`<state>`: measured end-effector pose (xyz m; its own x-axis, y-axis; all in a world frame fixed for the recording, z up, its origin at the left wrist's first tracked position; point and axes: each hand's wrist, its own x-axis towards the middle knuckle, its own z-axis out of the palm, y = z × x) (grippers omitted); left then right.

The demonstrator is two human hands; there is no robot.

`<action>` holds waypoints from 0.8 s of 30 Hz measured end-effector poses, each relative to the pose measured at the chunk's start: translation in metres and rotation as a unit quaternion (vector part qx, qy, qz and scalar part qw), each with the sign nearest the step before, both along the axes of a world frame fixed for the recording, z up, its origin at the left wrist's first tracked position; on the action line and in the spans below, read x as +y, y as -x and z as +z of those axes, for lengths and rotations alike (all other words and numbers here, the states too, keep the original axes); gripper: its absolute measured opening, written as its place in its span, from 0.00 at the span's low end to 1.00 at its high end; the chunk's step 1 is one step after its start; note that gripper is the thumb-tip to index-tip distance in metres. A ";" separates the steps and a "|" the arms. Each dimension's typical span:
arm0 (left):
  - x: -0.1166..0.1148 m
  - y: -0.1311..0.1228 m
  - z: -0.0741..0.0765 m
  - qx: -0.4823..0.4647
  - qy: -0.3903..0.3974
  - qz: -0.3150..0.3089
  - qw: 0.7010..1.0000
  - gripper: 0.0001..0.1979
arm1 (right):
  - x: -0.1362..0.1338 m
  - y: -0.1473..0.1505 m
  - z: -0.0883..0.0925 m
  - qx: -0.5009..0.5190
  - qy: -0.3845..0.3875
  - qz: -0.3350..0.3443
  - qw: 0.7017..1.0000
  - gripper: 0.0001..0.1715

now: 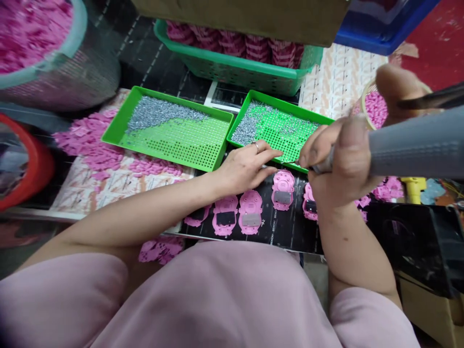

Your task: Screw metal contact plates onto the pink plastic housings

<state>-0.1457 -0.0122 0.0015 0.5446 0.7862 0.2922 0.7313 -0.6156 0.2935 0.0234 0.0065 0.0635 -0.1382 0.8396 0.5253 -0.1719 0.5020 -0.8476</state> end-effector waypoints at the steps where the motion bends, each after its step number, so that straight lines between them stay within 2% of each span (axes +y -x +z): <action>1: -0.001 -0.003 -0.001 -0.009 0.004 -0.009 1.000 0.15 | -0.006 0.000 0.003 0.016 -0.013 0.004 1.000 0.30; 4: -0.006 -0.009 -0.005 -0.022 -0.009 -0.045 0.999 0.13 | -0.024 0.003 0.007 0.056 0.008 -0.049 0.997 0.31; 7: -0.012 -0.011 -0.011 -0.022 -0.052 -0.060 0.997 0.15 | -0.036 0.004 0.007 0.072 0.050 -0.093 0.992 0.32; 10: -0.017 -0.009 -0.015 -0.018 -0.098 -0.069 0.993 0.17 | -0.044 -0.004 0.008 0.057 0.040 -0.071 0.995 0.32; 13: -0.022 -0.008 -0.016 -0.009 -0.128 -0.088 0.988 0.18 | -0.052 -0.013 0.009 0.041 0.007 -0.030 0.999 0.27; 15: -0.025 -0.008 -0.016 -0.012 -0.122 -0.100 0.987 0.17 | -0.056 -0.016 0.009 0.045 0.003 -0.011 0.999 0.25; 19: -0.028 -0.010 -0.016 -0.029 -0.062 -0.112 0.991 0.16 | -0.062 -0.017 0.010 0.064 0.003 -0.004 0.998 0.25; 24: -0.030 -0.014 -0.017 -0.039 -0.008 -0.123 0.992 0.17 | -0.065 -0.015 0.014 0.071 -0.012 -0.019 0.997 0.21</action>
<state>-0.1315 -0.0424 -0.0156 0.6946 0.6274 0.3520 0.5337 -0.7775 0.3326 0.0388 -0.0583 0.0772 -0.0299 0.8299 0.5572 -0.2690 0.5302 -0.8041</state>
